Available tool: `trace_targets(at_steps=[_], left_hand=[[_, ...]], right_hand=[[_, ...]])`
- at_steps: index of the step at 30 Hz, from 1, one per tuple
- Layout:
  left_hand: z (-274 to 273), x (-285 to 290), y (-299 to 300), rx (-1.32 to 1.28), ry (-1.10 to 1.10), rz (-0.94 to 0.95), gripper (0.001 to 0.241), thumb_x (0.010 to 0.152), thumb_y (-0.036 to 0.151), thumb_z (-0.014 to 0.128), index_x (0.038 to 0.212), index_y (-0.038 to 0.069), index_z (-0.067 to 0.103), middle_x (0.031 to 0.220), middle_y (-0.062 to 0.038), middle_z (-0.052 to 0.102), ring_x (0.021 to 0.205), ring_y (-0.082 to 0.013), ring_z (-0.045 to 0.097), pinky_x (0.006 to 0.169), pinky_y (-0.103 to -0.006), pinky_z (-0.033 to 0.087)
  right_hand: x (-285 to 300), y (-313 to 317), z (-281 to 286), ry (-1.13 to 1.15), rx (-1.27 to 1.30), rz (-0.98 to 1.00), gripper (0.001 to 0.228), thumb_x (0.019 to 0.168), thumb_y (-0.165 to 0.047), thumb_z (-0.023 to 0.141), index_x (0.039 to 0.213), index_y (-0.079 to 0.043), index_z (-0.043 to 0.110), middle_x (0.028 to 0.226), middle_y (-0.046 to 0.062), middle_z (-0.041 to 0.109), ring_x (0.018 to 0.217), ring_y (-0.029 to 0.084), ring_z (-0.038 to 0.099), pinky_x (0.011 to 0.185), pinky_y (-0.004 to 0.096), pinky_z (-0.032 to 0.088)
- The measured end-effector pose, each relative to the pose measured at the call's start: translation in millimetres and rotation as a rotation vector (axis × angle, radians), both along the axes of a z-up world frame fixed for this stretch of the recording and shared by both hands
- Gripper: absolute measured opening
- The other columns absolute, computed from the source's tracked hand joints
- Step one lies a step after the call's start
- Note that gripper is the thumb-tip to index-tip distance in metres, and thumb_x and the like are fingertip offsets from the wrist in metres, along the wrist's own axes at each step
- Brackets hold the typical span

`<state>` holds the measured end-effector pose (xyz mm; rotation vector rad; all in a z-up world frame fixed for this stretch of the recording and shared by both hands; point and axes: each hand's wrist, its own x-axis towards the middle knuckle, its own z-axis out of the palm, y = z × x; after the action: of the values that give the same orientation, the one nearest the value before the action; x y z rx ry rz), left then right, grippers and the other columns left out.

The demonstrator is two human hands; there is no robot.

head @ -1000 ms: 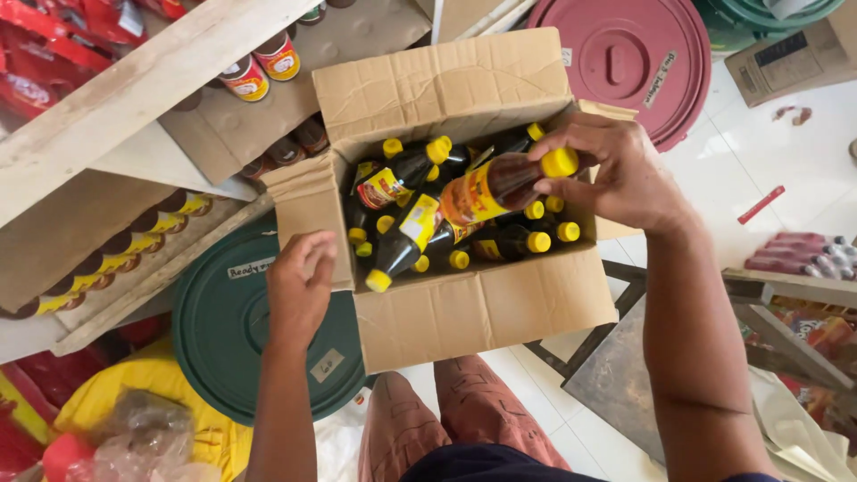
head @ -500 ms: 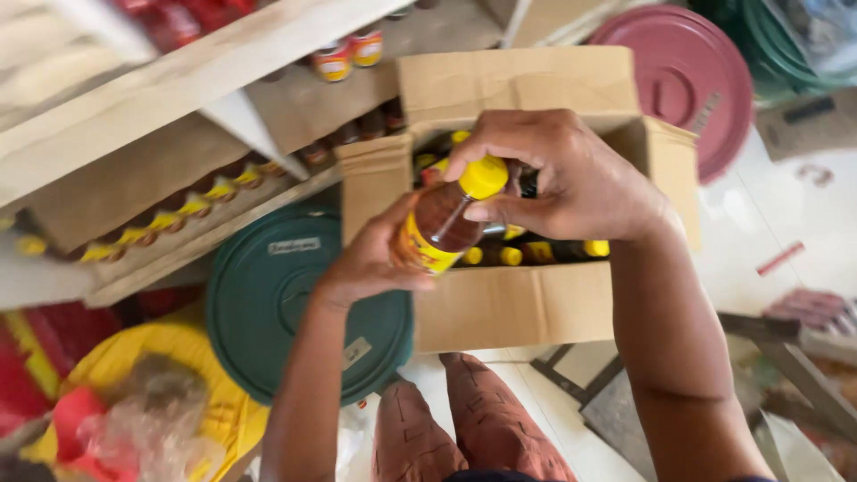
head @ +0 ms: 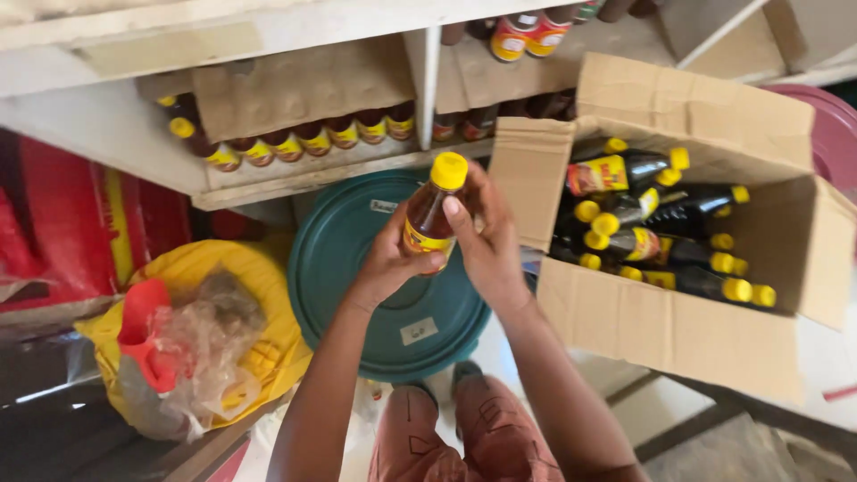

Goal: Stocking bottles of sauce onto a grocery store shelf from a cardboard box.

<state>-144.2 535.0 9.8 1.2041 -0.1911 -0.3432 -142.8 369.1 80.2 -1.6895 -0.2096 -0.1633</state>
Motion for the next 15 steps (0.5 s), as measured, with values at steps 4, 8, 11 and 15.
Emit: trace_targets(at_steps=[4, 8, 11, 15], left_hand=[[-68, -2, 47, 0.106, -0.164, 0.15, 0.089, 0.081, 0.012, 0.086, 0.156, 0.006, 0.04, 0.143, -0.005, 0.057, 0.133, -0.0166, 0.055, 0.113, -0.0332, 0.046], [-126, -9, 90, 0.017, -0.056, 0.239, 0.093, 0.077, 0.011, 0.086, 0.156, 0.006, 0.038, 0.145, -0.005, 0.057, 0.132, -0.0172, 0.056, 0.112, -0.034, 0.047], [-146, -18, 123, -0.035, -0.04, 0.295, 0.091, 0.078, 0.008, 0.087, 0.155, 0.006, 0.04, 0.145, -0.005, 0.058, 0.132, -0.0176, 0.058, 0.114, -0.0351, 0.048], [-157, -34, 163, -0.004, -0.075, 0.319, 0.087, 0.081, 0.003, 0.089, 0.154, 0.008, 0.043, 0.144, -0.004, 0.059, 0.134, -0.0177, 0.06, 0.117, -0.0367, 0.05]], right_hand=[[-12, 38, -91, 0.0, 0.156, 0.093, 0.045, 0.111, -0.023, 0.055, 0.148, 0.002, 0.049, 0.134, 0.009, 0.059, 0.128, 0.015, 0.055, 0.112, 0.03, 0.043], [-19, 45, -182, 0.129, 0.08, 0.178, 0.047, 0.11, -0.029, 0.052, 0.149, -0.002, 0.052, 0.129, 0.012, 0.059, 0.126, 0.021, 0.057, 0.11, 0.033, 0.043], [-22, 23, -244, 0.125, -0.339, 0.104, 0.046, 0.109, -0.031, 0.053, 0.147, -0.007, 0.055, 0.136, 0.015, 0.059, 0.132, 0.031, 0.055, 0.114, 0.039, 0.042], [-29, -10, -302, -0.065, -0.97, 0.123, 0.049, 0.108, -0.034, 0.054, 0.15, -0.01, 0.049, 0.152, 0.017, 0.049, 0.146, 0.04, 0.04, 0.122, 0.051, 0.03]])
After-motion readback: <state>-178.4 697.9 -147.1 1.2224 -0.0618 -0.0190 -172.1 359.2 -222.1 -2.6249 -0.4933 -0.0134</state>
